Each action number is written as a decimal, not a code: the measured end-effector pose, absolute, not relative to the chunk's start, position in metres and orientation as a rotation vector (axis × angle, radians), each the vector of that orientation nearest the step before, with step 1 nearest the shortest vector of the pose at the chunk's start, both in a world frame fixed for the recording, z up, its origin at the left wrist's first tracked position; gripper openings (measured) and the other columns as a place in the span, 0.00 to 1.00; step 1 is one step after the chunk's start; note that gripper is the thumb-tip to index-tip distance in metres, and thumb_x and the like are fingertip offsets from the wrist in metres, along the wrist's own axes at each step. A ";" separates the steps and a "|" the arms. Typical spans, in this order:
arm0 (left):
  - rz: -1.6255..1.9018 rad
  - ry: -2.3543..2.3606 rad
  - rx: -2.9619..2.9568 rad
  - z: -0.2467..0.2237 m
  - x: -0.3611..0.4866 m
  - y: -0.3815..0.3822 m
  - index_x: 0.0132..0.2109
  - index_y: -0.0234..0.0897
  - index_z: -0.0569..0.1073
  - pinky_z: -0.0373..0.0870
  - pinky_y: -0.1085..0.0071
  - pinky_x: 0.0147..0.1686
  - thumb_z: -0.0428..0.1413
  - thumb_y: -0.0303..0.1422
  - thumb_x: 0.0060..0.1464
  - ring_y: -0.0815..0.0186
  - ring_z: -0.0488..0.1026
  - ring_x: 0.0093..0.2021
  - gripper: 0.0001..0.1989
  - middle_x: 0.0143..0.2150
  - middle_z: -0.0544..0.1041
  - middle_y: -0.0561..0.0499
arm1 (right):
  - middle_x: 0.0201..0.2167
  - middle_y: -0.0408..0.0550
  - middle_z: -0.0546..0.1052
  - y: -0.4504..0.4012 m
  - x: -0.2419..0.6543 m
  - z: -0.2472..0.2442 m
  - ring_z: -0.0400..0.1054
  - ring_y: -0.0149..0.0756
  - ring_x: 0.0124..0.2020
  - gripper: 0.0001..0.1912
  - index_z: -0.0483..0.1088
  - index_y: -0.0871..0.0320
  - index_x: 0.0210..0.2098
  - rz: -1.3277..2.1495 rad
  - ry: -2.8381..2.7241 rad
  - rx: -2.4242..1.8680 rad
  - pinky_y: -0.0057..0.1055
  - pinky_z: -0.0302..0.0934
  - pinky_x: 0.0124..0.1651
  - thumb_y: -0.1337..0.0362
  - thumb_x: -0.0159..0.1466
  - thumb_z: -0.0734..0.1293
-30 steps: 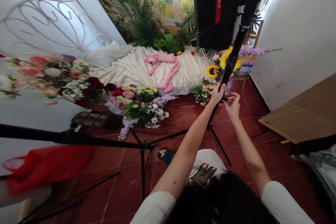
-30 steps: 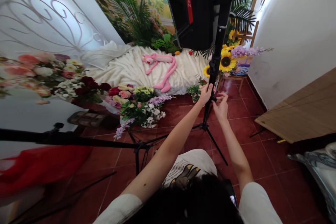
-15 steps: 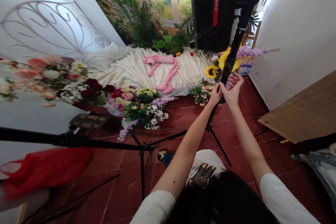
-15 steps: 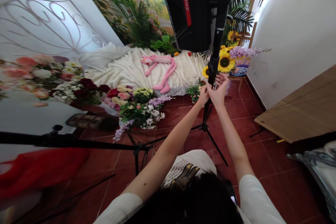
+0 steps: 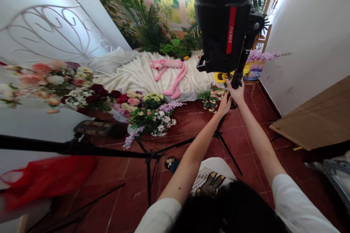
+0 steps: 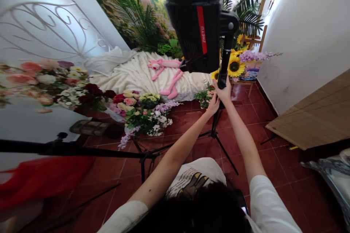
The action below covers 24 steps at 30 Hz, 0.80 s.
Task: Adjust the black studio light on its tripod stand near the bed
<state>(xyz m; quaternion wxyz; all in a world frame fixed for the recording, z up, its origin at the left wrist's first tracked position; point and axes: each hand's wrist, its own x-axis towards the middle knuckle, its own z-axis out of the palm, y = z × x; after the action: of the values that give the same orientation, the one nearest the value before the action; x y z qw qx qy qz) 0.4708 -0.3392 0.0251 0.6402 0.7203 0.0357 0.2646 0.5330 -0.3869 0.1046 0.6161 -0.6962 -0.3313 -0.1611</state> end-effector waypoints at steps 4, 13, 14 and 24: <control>0.552 0.041 1.613 0.021 0.469 -0.337 0.55 0.33 0.63 0.63 0.56 0.65 0.55 0.34 0.59 0.58 0.70 0.58 0.19 0.52 0.73 0.39 | 0.32 0.46 0.74 -0.390 0.522 0.088 0.73 0.40 0.35 0.25 0.66 0.54 0.45 -0.398 -0.686 -1.639 0.43 0.72 0.44 0.41 0.61 0.67; 0.524 -0.037 1.589 0.006 0.470 -0.333 0.60 0.32 0.62 0.51 0.56 0.72 0.58 0.31 0.51 0.55 0.61 0.68 0.29 0.60 0.69 0.36 | 0.39 0.53 0.77 -0.386 0.503 0.070 0.74 0.44 0.43 0.30 0.65 0.57 0.52 -0.419 -0.531 -1.734 0.44 0.71 0.48 0.41 0.62 0.65; 0.519 -0.034 1.594 0.005 0.470 -0.332 0.60 0.31 0.61 0.51 0.56 0.72 0.58 0.31 0.51 0.56 0.62 0.67 0.30 0.60 0.69 0.36 | 0.39 0.54 0.77 -0.386 0.502 0.070 0.74 0.44 0.44 0.29 0.65 0.57 0.51 -0.421 -0.520 -1.741 0.44 0.71 0.49 0.41 0.62 0.65; 0.601 -0.031 1.575 0.014 0.473 -0.340 0.57 0.36 0.66 0.63 0.57 0.64 0.56 0.38 0.59 0.60 0.71 0.57 0.21 0.53 0.73 0.40 | 0.44 0.52 0.76 -0.428 0.494 0.077 0.73 0.42 0.47 0.29 0.64 0.53 0.53 -0.179 -0.752 -1.761 0.43 0.70 0.52 0.51 0.58 0.72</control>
<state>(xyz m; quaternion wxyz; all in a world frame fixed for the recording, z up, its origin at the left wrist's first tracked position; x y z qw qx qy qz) 0.4727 -0.3400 0.0136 0.6653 0.6974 -0.0139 0.2662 0.4940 -0.4278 0.0768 0.5724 -0.7509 -0.3205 -0.0762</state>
